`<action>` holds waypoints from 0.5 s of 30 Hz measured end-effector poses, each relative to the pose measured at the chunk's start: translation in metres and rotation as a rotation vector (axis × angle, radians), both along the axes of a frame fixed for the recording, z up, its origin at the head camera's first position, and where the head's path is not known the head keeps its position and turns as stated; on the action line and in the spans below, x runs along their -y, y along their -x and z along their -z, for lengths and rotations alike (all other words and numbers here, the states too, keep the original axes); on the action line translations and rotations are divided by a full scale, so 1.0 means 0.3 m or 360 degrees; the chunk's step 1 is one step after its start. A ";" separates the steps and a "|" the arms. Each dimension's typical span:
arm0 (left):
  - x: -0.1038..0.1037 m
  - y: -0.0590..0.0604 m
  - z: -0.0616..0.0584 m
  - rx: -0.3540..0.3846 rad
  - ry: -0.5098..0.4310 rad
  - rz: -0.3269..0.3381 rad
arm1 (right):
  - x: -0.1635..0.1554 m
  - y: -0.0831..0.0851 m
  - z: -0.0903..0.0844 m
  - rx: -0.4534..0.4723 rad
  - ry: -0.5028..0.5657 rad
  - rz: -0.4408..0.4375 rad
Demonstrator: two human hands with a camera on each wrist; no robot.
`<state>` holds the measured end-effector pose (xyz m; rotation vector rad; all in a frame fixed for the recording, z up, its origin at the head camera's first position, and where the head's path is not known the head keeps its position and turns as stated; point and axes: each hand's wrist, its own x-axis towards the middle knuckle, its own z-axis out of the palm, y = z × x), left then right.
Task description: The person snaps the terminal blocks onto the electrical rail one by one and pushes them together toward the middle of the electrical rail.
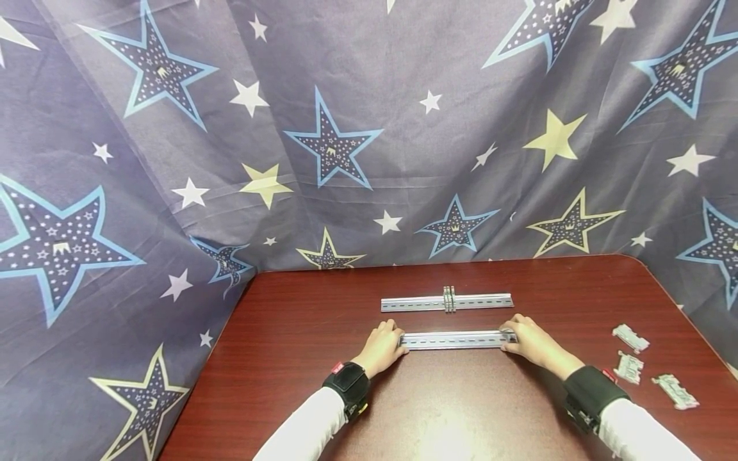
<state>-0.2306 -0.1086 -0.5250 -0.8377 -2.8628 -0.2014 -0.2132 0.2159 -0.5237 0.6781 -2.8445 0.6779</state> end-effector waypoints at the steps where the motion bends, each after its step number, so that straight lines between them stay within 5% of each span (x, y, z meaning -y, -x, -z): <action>1: 0.000 0.000 0.000 -0.0001 0.0001 0.0001 | -0.001 0.000 -0.001 -0.0001 -0.0005 0.0003; 15: 0.006 0.002 0.009 -0.0027 -0.0029 0.0031 | -0.101 -0.012 -0.051 -0.0014 -0.0049 0.0074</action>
